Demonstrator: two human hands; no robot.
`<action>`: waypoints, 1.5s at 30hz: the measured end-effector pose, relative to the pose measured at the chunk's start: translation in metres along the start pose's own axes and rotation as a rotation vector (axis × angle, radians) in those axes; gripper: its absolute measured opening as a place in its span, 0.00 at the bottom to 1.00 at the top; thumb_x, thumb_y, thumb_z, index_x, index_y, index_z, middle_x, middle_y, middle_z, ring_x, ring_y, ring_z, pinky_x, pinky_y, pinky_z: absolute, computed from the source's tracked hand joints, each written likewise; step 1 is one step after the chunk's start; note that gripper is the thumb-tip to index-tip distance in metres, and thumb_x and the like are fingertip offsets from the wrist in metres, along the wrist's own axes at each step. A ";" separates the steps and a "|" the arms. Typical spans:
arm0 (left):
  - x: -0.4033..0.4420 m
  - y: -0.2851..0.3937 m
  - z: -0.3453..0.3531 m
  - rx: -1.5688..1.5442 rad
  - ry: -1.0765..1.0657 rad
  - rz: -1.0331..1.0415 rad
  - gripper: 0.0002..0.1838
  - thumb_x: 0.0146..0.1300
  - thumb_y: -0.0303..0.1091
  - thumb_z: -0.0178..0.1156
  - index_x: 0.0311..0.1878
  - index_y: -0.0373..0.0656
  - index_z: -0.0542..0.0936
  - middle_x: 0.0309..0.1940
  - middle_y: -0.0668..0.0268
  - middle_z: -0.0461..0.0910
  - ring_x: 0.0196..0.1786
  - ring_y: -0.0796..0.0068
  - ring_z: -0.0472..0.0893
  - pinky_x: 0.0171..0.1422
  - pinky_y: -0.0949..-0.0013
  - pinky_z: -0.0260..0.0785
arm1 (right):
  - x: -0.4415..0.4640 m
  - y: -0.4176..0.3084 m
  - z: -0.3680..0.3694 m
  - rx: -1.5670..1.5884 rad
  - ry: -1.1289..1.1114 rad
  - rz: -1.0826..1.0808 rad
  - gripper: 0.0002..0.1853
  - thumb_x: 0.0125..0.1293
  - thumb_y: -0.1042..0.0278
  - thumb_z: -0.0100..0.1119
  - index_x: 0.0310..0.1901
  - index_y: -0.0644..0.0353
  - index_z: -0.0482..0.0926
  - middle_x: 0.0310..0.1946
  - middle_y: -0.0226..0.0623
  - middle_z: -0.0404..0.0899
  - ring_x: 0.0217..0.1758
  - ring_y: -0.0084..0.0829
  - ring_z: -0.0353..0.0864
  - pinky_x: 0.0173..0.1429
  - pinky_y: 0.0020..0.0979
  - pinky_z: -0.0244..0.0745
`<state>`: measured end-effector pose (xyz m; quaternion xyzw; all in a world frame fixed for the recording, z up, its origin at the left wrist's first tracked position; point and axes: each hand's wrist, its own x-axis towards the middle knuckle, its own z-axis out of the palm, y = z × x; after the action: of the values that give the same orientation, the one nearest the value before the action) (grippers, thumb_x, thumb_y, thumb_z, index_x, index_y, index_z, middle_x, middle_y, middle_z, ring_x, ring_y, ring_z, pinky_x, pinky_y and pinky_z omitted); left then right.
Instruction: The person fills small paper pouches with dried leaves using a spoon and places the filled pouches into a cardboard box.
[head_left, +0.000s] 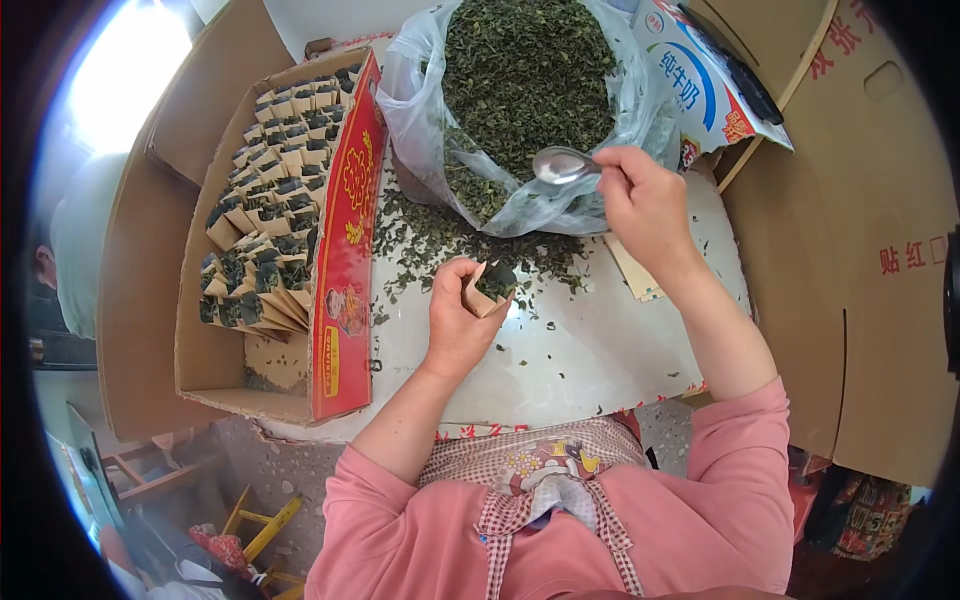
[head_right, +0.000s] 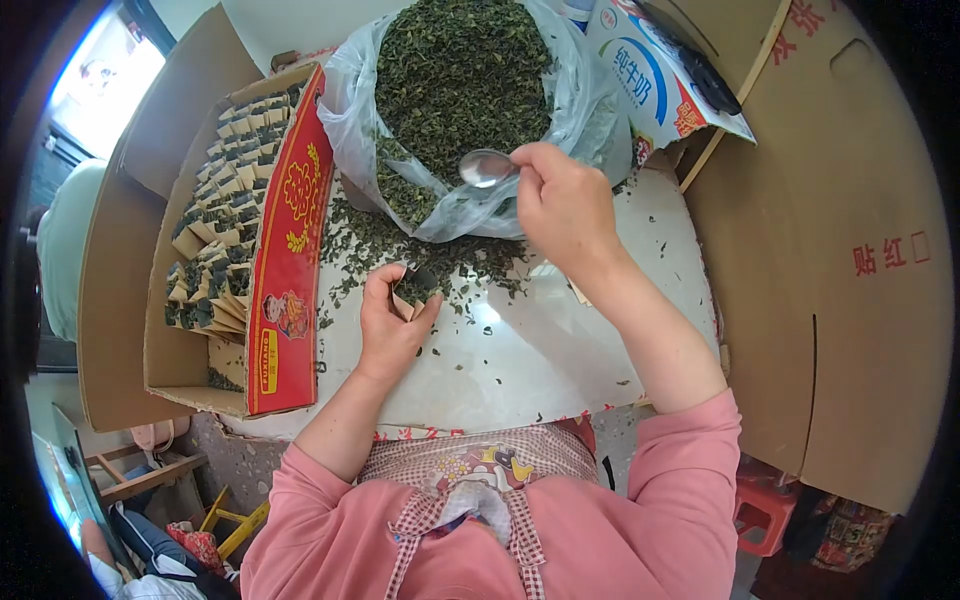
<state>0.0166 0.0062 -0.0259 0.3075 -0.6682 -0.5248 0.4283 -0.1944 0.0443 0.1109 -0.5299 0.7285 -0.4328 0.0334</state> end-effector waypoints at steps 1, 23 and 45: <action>0.000 0.001 0.000 0.008 0.004 -0.005 0.26 0.52 0.19 0.70 0.50 0.41 0.67 0.41 0.69 0.73 0.42 0.82 0.74 0.47 0.77 0.70 | 0.006 0.005 0.001 -0.143 0.028 -0.069 0.08 0.64 0.76 0.54 0.42 0.63 0.82 0.26 0.41 0.83 0.31 0.32 0.84 0.37 0.30 0.77; 0.001 -0.013 0.001 0.036 -0.003 -0.040 0.27 0.44 0.22 0.73 0.47 0.41 0.71 0.45 0.61 0.70 0.47 0.65 0.73 0.54 0.68 0.67 | 0.060 0.004 0.061 0.317 -0.257 0.573 0.12 0.59 0.77 0.49 0.43 0.68 0.79 0.25 0.39 0.81 0.18 0.22 0.74 0.21 0.25 0.71; 0.005 0.012 -0.006 -0.249 -0.009 -0.283 0.27 0.53 0.22 0.71 0.53 0.38 0.67 0.42 0.67 0.74 0.43 0.80 0.76 0.48 0.75 0.72 | 0.014 -0.003 0.006 0.752 -0.299 0.660 0.10 0.65 0.77 0.50 0.47 0.66 0.76 0.29 0.38 0.82 0.22 0.20 0.76 0.28 0.22 0.74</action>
<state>0.0201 0.0022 -0.0126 0.3410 -0.5501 -0.6598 0.3819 -0.1952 0.0296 0.1145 -0.2794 0.6384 -0.5504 0.4598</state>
